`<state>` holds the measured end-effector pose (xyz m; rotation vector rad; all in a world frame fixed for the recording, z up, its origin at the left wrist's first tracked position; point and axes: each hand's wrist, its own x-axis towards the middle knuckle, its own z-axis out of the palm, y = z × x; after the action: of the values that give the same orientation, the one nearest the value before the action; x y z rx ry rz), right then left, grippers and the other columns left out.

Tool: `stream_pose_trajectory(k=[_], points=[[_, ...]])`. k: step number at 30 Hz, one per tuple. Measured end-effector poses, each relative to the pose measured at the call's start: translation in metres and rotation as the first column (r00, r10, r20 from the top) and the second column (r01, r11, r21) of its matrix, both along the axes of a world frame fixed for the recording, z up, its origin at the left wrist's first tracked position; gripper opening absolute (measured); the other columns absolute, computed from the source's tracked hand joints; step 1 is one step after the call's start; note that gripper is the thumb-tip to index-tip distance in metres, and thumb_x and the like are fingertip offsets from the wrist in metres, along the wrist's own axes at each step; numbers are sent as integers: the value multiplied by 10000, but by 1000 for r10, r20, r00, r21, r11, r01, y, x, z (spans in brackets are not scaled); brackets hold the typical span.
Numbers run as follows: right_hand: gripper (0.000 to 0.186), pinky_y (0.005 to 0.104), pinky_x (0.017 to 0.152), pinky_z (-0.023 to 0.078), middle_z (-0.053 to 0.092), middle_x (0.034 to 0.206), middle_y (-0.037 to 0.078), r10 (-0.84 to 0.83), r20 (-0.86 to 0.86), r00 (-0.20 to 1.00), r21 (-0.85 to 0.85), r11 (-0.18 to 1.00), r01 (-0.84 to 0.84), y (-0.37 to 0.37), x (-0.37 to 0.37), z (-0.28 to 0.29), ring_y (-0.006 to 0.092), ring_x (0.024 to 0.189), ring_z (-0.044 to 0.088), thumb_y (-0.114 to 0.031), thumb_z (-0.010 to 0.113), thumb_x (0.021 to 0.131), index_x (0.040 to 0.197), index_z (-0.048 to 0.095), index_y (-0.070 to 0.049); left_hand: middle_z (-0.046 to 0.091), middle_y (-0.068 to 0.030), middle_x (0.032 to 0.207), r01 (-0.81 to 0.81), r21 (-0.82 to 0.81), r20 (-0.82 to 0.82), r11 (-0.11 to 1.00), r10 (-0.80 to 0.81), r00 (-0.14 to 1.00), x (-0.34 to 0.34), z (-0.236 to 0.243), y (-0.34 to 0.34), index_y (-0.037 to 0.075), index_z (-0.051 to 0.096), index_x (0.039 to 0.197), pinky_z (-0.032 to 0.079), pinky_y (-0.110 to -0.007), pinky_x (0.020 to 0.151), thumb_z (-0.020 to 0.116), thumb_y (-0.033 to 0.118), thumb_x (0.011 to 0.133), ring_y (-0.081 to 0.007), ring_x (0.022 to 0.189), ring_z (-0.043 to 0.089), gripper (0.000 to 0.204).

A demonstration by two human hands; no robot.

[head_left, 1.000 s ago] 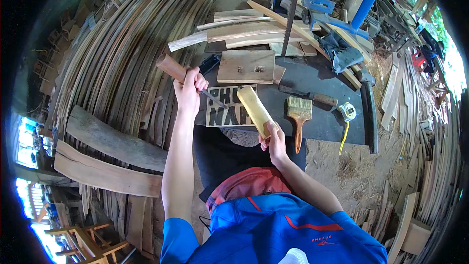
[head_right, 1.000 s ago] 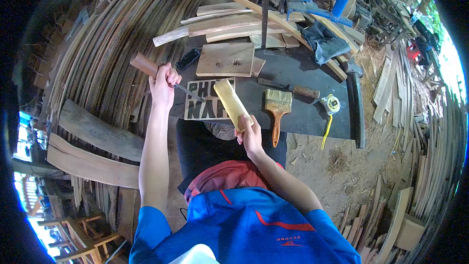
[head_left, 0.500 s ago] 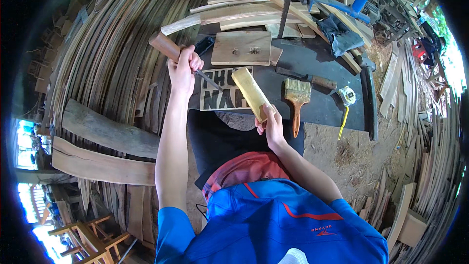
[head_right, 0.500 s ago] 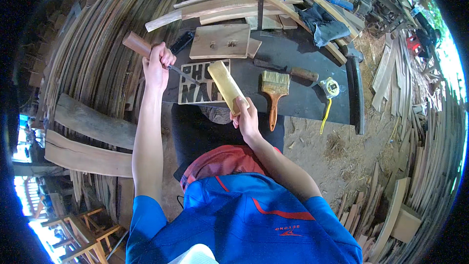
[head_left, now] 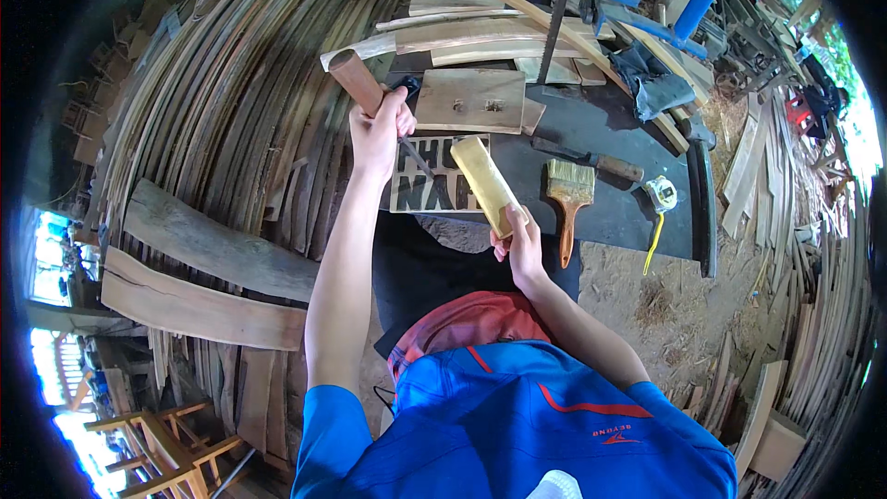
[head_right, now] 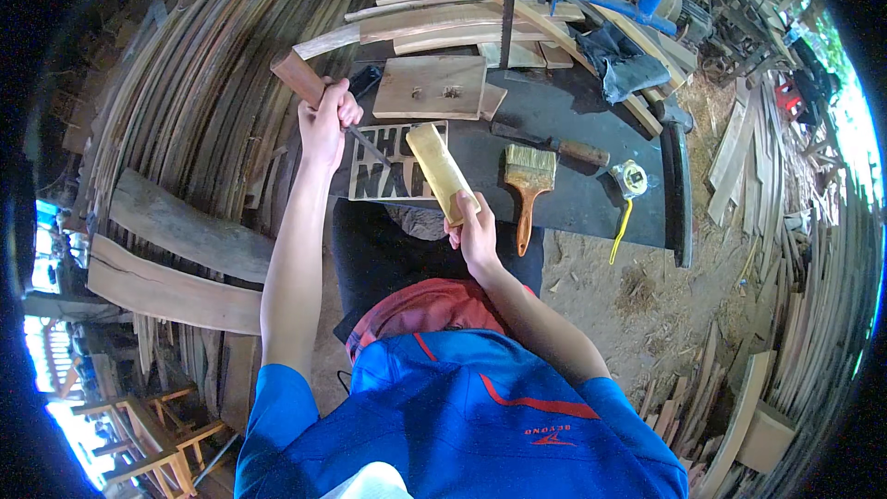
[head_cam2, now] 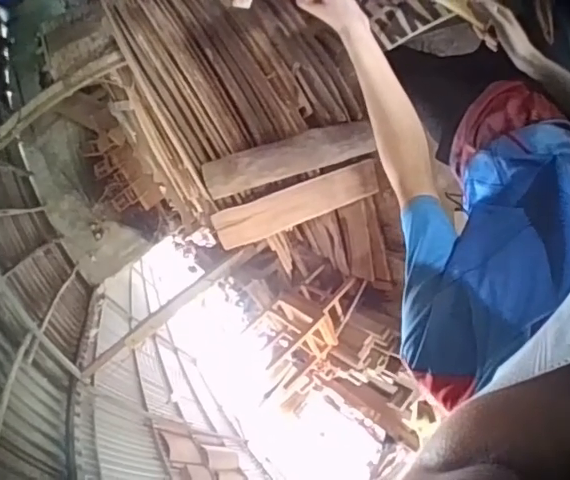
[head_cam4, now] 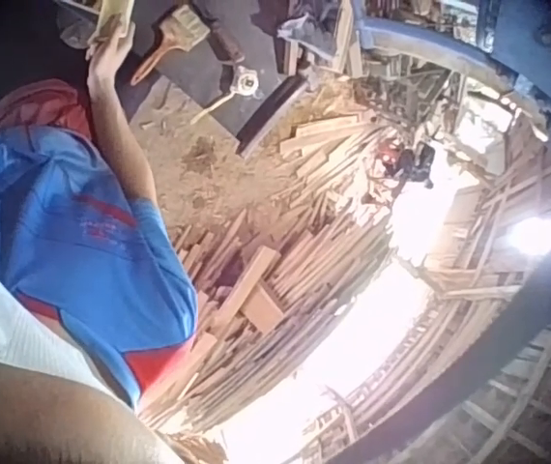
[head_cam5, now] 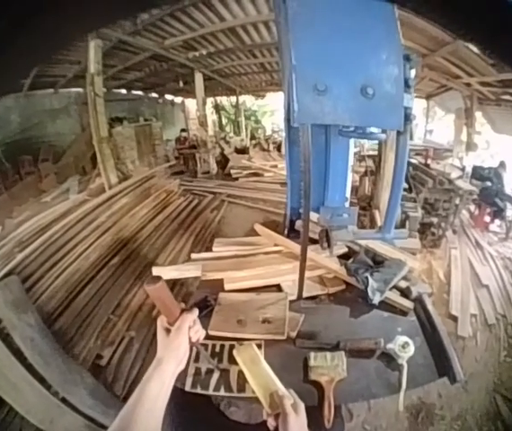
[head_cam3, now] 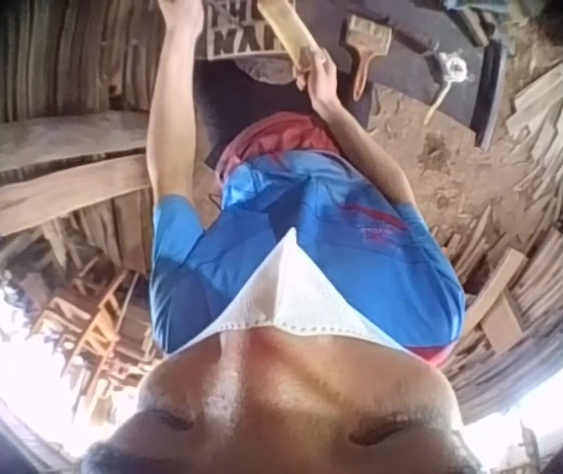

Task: Carving letters into a piece of wood using a chisel and mallet.

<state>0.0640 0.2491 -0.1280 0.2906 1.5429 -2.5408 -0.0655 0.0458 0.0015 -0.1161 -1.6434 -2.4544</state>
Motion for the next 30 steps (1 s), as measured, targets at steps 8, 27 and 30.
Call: stream_pose_trajectory(k=[8, 27, 30], points=[[363, 236, 362, 333, 539, 605, 63, -12, 9, 1000, -7, 1000, 12, -1, 0, 3, 87, 408, 438, -431, 514, 1010, 962, 485, -72, 410, 31, 572, -41, 21, 11, 999, 41, 999, 4, 0, -4, 112, 429, 742, 341, -283, 509, 632, 92, 926, -85, 497, 405, 275], [361, 268, 372, 357, 542, 612, 69, 19, -17, 1000, 20, 1000, -19, 1, -1, -3, 117, 406, 441, -415, 484, 1019, 1026, 490, -54, 469, 50, 606, 56, 7, -24, 998, -56, 998, 11, -7, 2, 83, 502, 708, 341, -232, 499, 668, 141, 943, -49, 530, 440, 294], [376, 268, 374, 369, 561, 629, 74, -1, -5, 1000, 48, 999, 1, 3, 1, -4, 124, 418, 466, -434, 491, 1018, 1017, 490, -57, 489, 60, 619, 67, -143, -39, 987, -74, 997, 7, -7, 16, 81, 544, 741, 348, -219, 507, 716, 193, 913, -33, 548, 453, 268]])
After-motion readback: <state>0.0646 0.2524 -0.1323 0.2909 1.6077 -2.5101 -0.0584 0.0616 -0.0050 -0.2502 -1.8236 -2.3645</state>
